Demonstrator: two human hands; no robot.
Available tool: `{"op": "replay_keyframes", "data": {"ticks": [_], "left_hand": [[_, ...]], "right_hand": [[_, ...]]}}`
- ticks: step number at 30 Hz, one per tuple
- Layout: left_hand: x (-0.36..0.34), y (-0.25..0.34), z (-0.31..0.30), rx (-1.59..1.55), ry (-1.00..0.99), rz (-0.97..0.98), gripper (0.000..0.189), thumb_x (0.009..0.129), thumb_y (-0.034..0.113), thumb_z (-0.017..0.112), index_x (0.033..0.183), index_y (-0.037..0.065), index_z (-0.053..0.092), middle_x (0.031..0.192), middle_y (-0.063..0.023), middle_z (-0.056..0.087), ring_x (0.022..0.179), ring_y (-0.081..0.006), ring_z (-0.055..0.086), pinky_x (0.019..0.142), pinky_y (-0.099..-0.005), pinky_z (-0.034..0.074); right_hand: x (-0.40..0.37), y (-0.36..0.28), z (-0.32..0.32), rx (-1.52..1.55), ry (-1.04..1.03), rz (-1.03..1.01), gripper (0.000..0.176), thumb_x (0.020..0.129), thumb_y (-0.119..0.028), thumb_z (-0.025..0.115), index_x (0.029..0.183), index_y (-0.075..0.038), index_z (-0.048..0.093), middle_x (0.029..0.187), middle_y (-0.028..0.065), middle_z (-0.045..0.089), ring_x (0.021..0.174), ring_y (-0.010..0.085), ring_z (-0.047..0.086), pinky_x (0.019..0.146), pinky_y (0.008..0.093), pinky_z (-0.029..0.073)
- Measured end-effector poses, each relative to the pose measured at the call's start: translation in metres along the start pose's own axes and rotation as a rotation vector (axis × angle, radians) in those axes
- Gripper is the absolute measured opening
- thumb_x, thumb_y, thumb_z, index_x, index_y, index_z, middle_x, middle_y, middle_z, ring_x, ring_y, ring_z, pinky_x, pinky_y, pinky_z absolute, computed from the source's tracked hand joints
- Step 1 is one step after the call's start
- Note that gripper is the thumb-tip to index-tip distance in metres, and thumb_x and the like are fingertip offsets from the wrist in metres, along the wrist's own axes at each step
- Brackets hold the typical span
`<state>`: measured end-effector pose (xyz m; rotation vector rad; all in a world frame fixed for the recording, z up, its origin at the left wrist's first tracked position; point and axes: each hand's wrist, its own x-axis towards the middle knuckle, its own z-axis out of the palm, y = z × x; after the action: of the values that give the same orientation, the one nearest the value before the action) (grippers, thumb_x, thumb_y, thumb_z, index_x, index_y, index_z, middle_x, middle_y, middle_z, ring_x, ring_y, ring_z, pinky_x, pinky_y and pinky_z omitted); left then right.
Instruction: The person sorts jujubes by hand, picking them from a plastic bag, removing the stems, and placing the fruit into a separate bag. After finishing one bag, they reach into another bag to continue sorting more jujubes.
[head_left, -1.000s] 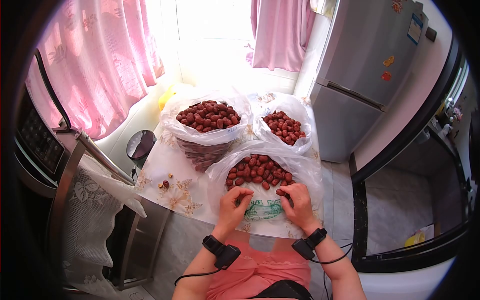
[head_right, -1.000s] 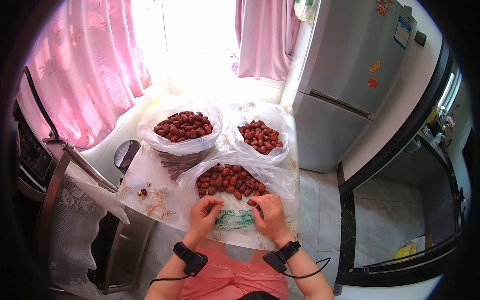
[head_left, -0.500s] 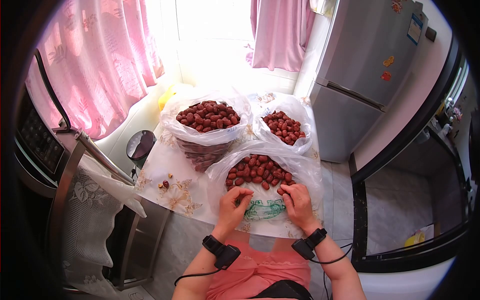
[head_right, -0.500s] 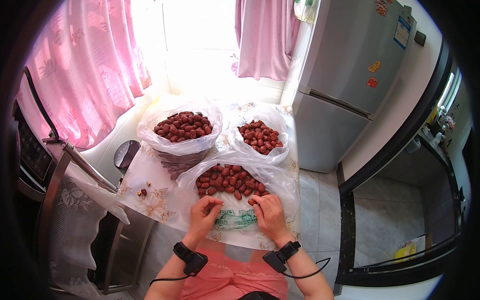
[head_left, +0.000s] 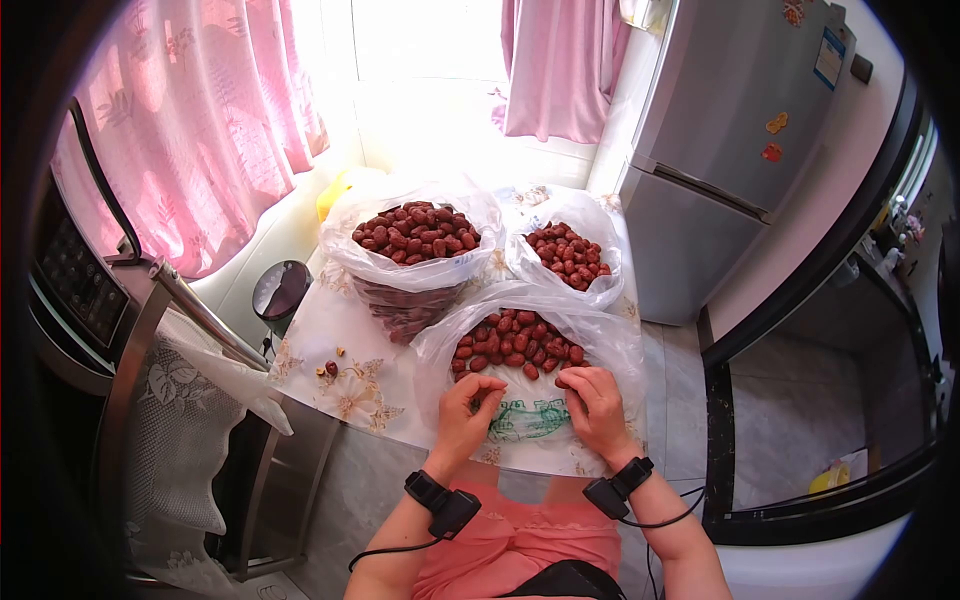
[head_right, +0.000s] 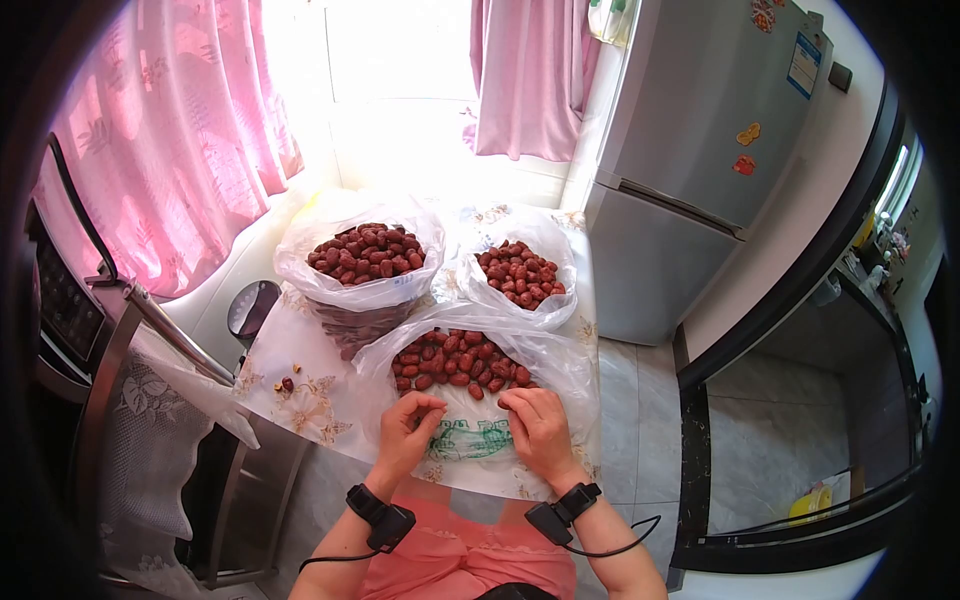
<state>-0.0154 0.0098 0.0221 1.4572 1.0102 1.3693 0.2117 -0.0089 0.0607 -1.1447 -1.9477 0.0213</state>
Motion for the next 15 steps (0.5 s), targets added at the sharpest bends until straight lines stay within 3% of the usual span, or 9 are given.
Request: {"op": "replay_keyframes", "data": {"ticks": [15], "left_hand": [[-0.0003,0.0006,0.0001,-0.012,0.001,-0.019,0.006,0.091,0.002,0.068,0.098,0.0,0.069,0.084,-0.0021,0.064,0.072,-0.0081,0.059,0.066,-0.0246,0.047]], "right_hand": [[-0.0013,-0.0015,0.0,-0.001,0.018,0.026,0.033,0.076,0.005,0.069,0.107,-0.004,0.064,0.103,0.012,0.066,0.097,0.0336,0.062,0.088,0.0426,0.049]]}}
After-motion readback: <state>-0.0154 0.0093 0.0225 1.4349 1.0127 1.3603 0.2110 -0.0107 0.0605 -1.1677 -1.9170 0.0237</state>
